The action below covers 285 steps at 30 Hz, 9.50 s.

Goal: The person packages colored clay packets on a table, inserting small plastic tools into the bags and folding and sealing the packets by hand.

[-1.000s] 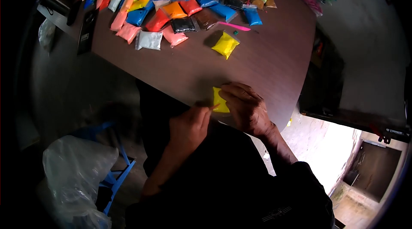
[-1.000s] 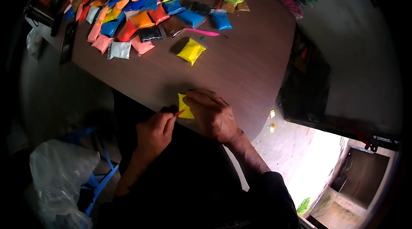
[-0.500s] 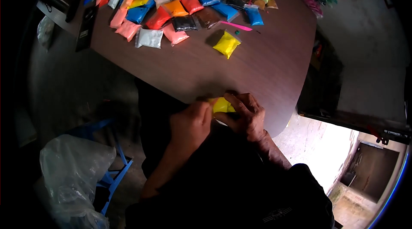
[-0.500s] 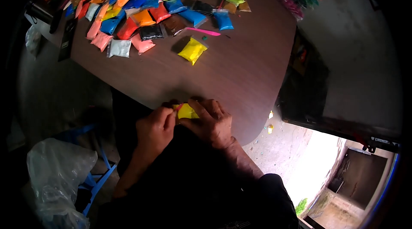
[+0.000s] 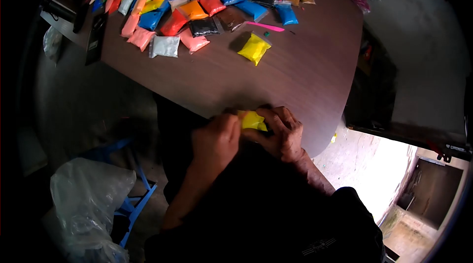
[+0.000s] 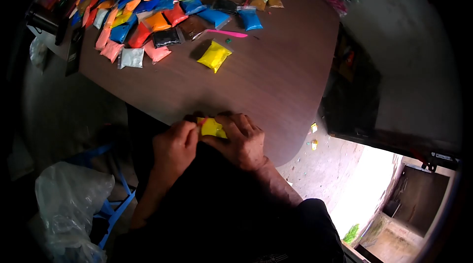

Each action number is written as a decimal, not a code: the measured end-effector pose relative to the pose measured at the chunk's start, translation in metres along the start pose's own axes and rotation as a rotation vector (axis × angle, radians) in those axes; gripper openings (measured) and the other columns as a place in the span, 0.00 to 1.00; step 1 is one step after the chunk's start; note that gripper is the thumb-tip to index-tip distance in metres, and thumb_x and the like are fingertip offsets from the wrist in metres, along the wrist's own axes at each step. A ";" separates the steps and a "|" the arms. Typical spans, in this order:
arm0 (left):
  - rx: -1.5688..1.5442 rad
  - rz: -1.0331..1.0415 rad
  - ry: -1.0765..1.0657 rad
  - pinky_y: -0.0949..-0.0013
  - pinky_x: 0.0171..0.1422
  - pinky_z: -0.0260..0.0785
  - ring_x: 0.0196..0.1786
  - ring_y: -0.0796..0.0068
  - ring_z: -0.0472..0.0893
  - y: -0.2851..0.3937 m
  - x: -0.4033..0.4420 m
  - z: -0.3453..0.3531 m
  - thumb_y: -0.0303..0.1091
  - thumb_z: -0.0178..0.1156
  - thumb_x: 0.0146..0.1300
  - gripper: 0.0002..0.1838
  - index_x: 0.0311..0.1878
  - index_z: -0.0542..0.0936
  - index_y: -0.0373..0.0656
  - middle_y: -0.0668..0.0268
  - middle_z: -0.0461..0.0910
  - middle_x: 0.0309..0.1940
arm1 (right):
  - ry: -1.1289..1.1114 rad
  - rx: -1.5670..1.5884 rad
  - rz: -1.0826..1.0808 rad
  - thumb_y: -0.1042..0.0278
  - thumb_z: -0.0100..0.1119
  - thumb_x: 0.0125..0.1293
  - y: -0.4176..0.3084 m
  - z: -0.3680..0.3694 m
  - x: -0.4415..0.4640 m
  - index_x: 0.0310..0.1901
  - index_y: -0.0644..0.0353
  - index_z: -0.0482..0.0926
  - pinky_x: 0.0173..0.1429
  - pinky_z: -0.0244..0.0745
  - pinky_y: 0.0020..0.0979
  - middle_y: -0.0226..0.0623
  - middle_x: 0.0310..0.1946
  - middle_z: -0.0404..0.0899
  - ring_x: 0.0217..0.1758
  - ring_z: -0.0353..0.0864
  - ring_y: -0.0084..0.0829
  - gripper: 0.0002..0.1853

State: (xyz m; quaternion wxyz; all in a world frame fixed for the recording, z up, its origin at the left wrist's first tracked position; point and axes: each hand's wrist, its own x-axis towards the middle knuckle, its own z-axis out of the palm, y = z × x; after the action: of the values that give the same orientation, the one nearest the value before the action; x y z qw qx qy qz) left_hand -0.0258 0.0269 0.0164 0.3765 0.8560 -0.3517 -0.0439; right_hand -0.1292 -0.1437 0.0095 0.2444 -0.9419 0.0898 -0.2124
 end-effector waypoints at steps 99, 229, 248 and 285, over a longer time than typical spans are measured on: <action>-0.251 -0.118 0.268 0.58 0.35 0.78 0.32 0.47 0.87 -0.059 0.025 -0.033 0.29 0.70 0.69 0.07 0.43 0.83 0.38 0.49 0.85 0.31 | 0.238 -0.168 0.427 0.59 0.74 0.70 0.032 0.019 0.072 0.56 0.56 0.85 0.44 0.87 0.37 0.42 0.37 0.92 0.37 0.93 0.38 0.18; -0.578 -0.203 0.054 0.73 0.34 0.66 0.30 0.85 0.72 -0.012 0.043 -0.015 0.37 0.62 0.79 0.14 0.41 0.79 0.35 0.70 0.78 0.26 | 0.042 1.169 0.368 0.68 0.62 0.82 -0.013 0.060 0.079 0.50 0.68 0.86 0.49 0.76 0.25 0.31 0.41 0.83 0.43 0.79 0.20 0.10; -0.674 -0.193 0.132 0.78 0.37 0.65 0.34 0.88 0.72 -0.028 0.039 -0.011 0.35 0.64 0.78 0.12 0.48 0.81 0.33 0.72 0.79 0.31 | -0.071 1.207 0.317 0.69 0.64 0.81 -0.013 0.060 0.079 0.60 0.65 0.82 0.54 0.81 0.26 0.31 0.49 0.85 0.48 0.82 0.18 0.13; -0.712 -0.268 0.326 0.75 0.43 0.67 0.37 0.85 0.73 -0.022 0.041 -0.006 0.37 0.60 0.81 0.13 0.43 0.82 0.36 0.73 0.79 0.33 | -0.067 1.022 0.264 0.68 0.67 0.78 -0.022 0.055 0.080 0.47 0.66 0.84 0.44 0.79 0.31 0.40 0.38 0.84 0.39 0.83 0.27 0.08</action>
State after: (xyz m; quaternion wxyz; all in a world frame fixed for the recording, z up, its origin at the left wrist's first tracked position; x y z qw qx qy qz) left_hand 0.0197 0.0148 0.0141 0.6906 0.7064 -0.1356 -0.0753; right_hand -0.0316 -0.1232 0.0059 0.6999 -0.6895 0.0848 -0.1662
